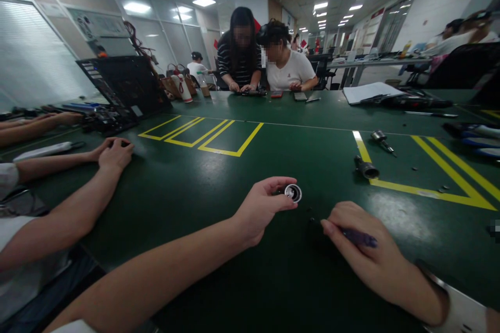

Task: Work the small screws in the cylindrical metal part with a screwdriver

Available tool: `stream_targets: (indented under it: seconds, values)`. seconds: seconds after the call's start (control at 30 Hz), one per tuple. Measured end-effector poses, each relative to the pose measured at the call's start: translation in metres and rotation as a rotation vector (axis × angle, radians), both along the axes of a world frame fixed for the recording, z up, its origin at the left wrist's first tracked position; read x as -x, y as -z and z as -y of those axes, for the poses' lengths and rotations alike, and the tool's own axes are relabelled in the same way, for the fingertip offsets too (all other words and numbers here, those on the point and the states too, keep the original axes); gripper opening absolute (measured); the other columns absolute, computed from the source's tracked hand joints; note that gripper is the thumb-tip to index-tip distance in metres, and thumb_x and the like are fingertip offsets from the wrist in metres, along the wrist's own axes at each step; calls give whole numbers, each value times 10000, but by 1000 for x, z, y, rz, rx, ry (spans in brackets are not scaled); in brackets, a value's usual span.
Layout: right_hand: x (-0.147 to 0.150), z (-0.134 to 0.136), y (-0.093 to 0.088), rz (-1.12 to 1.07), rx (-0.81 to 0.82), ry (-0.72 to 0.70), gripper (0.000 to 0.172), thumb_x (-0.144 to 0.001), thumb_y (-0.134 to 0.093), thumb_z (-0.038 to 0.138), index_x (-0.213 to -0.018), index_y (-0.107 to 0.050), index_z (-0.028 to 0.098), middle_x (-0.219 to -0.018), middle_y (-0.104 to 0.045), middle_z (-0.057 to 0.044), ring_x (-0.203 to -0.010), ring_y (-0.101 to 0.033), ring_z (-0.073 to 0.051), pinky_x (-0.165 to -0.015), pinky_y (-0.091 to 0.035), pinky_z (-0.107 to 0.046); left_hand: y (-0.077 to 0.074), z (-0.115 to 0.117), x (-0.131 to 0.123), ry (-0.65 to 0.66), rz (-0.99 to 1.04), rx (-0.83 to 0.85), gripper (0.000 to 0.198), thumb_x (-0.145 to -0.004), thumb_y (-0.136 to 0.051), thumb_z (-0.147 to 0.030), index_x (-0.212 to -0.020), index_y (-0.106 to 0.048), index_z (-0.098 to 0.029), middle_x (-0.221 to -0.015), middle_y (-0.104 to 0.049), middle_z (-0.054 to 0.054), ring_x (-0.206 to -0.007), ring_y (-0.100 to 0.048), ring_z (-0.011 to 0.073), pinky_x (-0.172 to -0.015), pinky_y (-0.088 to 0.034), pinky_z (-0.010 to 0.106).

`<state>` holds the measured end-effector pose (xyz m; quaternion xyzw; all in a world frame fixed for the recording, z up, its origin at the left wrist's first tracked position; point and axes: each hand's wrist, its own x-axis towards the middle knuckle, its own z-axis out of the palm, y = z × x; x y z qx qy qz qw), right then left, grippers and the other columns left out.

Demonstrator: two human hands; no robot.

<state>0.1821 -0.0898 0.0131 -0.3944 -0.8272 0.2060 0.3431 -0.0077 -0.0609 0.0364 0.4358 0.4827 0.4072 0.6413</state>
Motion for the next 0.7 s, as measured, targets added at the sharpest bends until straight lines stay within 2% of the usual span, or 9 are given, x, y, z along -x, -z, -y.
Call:
stream_targets:
  seconds: [0.2, 0.37, 0.53, 0.7]
  values:
    - [-2, 6, -2, -105, -236, -85, 154, -841, -451, 91, -768, -533, 199, -658, -565, -11, -632, -529, -155, -680, -441, -353, 3, -1, 1, 25, -9, -34, 278, -702, -607, -62, -964, -573, -146, -1018, -628, 75, -889, -602, 172, -799, -496, 355]
    - [-4, 11, -3, -121, -372, -88, 192, -793, -475, 45, -853, -558, 208, -717, -617, -18, -690, -580, -173, -766, -448, -387, 4, 0, 1, 88, -67, -101, 247, -707, -601, -82, -949, -616, -131, -968, -639, 73, -862, -599, 168, -735, -498, 320]
    - [-4, 13, -2, -74, -439, -100, 209, -780, -486, 41, -869, -559, 215, -724, -638, -20, -667, -588, -170, -794, -446, -411, 5, 3, -1, 118, -105, -150, 271, -712, -621, -101, -980, -646, -131, -914, -662, 62, -809, -603, 146, -708, -496, 288]
    - [-2, 14, -4, -48, -461, -104, 191, -774, -500, 53, -858, -557, 214, -711, -645, -16, -657, -592, -167, -793, -454, -402, 5, 4, -1, 120, -129, -168, 295, -715, -623, -106, -1006, -655, -146, -929, -678, 67, -820, -619, 157, -731, -506, 309]
